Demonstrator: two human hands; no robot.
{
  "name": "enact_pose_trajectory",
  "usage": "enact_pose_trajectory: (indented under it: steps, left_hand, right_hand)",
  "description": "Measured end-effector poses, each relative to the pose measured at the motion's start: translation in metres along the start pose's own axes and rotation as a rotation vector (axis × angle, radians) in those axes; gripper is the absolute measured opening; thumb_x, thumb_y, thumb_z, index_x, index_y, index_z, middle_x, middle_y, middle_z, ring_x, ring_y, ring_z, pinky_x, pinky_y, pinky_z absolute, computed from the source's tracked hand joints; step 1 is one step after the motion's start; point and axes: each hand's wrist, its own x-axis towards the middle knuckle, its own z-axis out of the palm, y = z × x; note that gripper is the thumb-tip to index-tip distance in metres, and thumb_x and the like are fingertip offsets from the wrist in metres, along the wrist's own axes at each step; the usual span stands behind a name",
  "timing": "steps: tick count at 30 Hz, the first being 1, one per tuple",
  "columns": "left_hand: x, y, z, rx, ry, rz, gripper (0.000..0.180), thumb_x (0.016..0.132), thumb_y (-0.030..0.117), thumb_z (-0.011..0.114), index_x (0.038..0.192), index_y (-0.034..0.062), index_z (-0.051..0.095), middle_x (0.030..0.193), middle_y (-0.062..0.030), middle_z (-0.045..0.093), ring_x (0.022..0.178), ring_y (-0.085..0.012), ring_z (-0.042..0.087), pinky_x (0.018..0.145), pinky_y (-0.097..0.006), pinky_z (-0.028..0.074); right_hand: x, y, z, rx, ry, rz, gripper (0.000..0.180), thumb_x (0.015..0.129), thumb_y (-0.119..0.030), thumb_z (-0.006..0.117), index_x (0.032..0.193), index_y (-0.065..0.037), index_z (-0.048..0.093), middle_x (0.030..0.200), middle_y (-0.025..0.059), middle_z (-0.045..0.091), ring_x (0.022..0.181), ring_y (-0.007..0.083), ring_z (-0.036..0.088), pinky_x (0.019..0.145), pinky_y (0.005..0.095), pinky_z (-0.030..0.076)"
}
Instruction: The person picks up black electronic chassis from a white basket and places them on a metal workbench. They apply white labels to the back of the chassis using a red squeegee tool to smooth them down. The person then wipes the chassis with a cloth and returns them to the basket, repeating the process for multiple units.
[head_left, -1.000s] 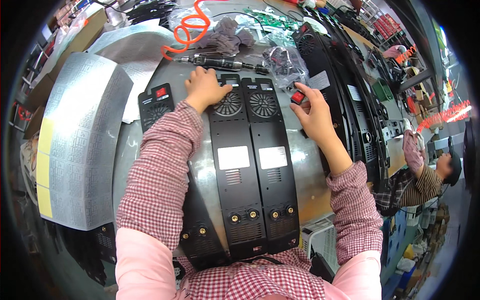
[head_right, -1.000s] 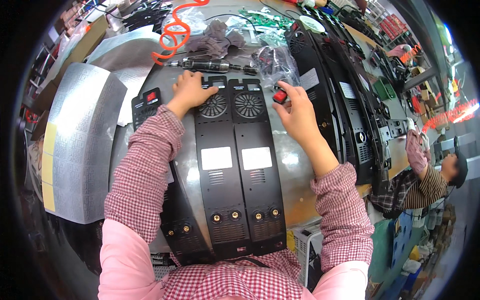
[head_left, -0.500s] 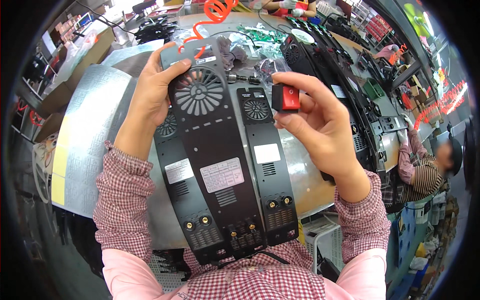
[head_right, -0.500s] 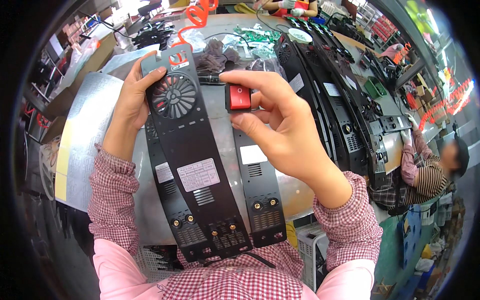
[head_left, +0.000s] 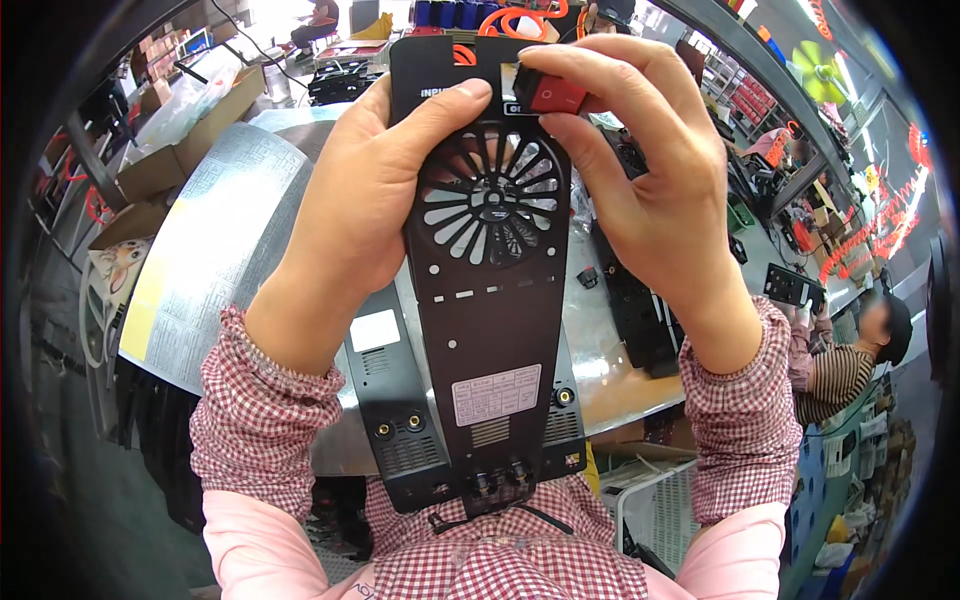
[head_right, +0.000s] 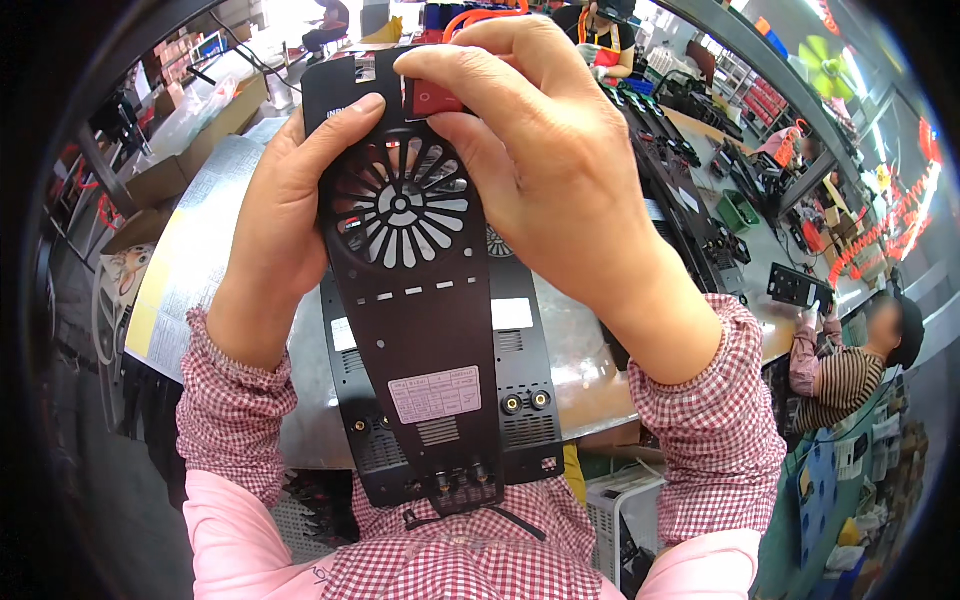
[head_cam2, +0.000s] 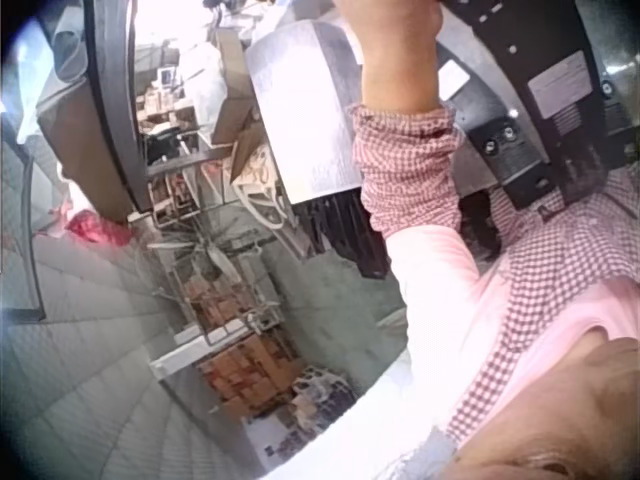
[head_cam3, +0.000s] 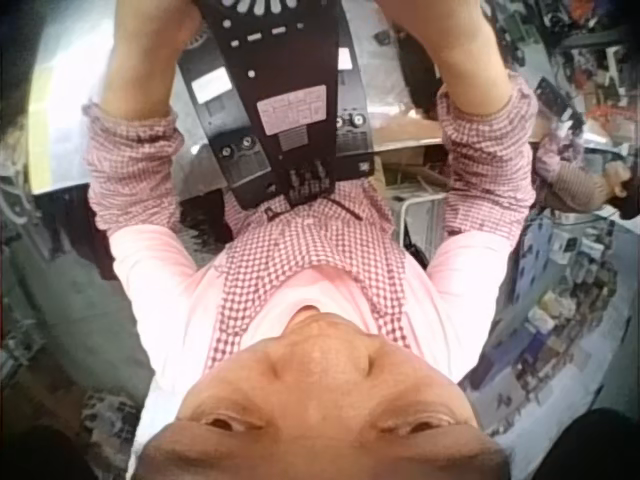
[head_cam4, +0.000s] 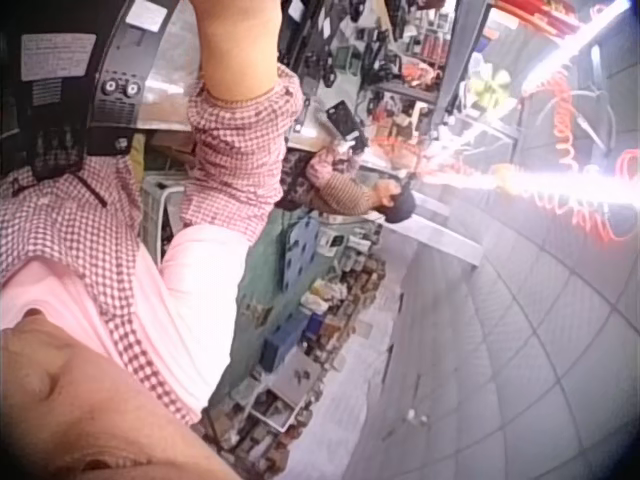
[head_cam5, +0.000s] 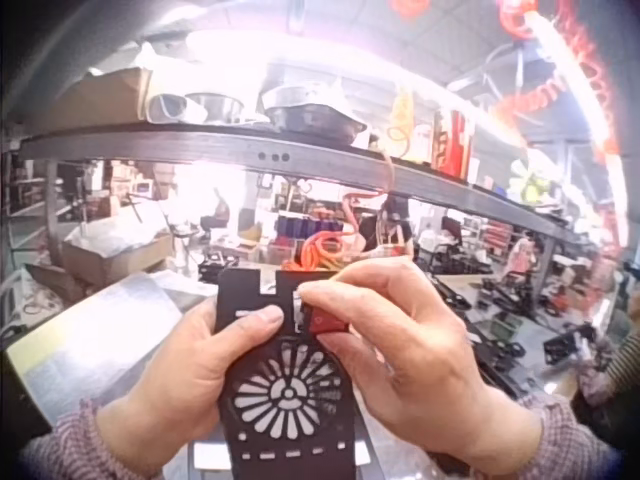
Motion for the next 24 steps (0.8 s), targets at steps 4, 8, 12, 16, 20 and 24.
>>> enact_pose_trajectory:
  steps: [4,8,12,16,20,24]
  left_hand:
    - [-0.007,0.006,0.007,-0.013,-0.032,0.027,0.026,0.093,0.016,0.068,0.114,0.0026,0.06,0.095,-0.0042,0.068,0.074,-0.0081,0.067,0.065,-0.021,0.055]
    - [-0.011,0.005,0.011,-0.007,-0.073,0.02,0.027,0.095,0.016,0.065,0.119,0.0044,0.059,0.1,-0.0051,0.069,0.079,-0.0094,0.069,0.068,-0.022,0.057]
    - [-0.014,0.006,0.018,0.032,-0.093,0.079,0.03,0.096,0.016,0.063,0.123,0.0053,0.058,0.101,-0.0052,0.069,0.08,-0.0097,0.07,0.07,-0.022,0.058]
    - [-0.014,0.008,0.018,0.093,-0.092,0.068,0.029,0.094,0.017,0.067,0.119,0.0055,0.061,0.098,-0.0041,0.07,0.079,-0.0087,0.069,0.069,-0.021,0.057]
    - [-0.013,0.019,0.026,0.15,-0.109,0.006,0.027,0.091,0.019,0.072,0.113,0.0048,0.066,0.095,-0.0031,0.071,0.078,-0.0081,0.068,0.069,-0.021,0.055]
    - [-0.012,0.019,0.027,0.199,-0.067,0.048,0.022,0.089,0.016,0.074,0.106,0.0032,0.07,0.091,-0.0021,0.072,0.076,-0.0077,0.068,0.068,-0.02,0.054]
  right_hand:
    - [0.006,-0.005,-0.014,-0.125,-0.028,-0.132,0.035,0.082,0.004,0.07,0.116,-0.003,0.068,0.106,0.0109,0.068,0.095,0.0217,0.068,0.084,0.0312,0.054]
    - [0.011,-0.003,-0.029,-0.019,-0.14,-0.088,0.036,0.082,0.003,0.07,0.117,-0.002,0.068,0.106,0.011,0.067,0.096,0.022,0.066,0.082,0.0314,0.053]
    - [0.01,-0.006,-0.033,-0.034,-0.139,-0.072,0.036,0.082,0.002,0.071,0.118,-0.004,0.069,0.104,0.0099,0.064,0.095,0.0212,0.063,0.082,0.0306,0.051]
    - [0.003,-0.006,-0.031,0.001,-0.137,-0.003,0.033,0.085,-0.002,0.07,0.118,-0.006,0.071,0.108,0.0084,0.061,0.097,0.0189,0.061,0.084,0.0302,0.05]
    - [0.003,-0.005,-0.027,0.059,-0.041,0.078,0.025,0.092,-0.01,0.068,0.117,-0.005,0.072,0.114,0.0063,0.059,0.101,0.0164,0.059,0.087,0.0283,0.049]
    - [0.004,-0.009,-0.022,0.655,-0.07,0.649,0.036,0.096,-0.024,0.067,0.125,-0.002,0.063,0.105,0.0064,0.068,0.087,0.0083,0.064,0.074,0.0195,0.051]
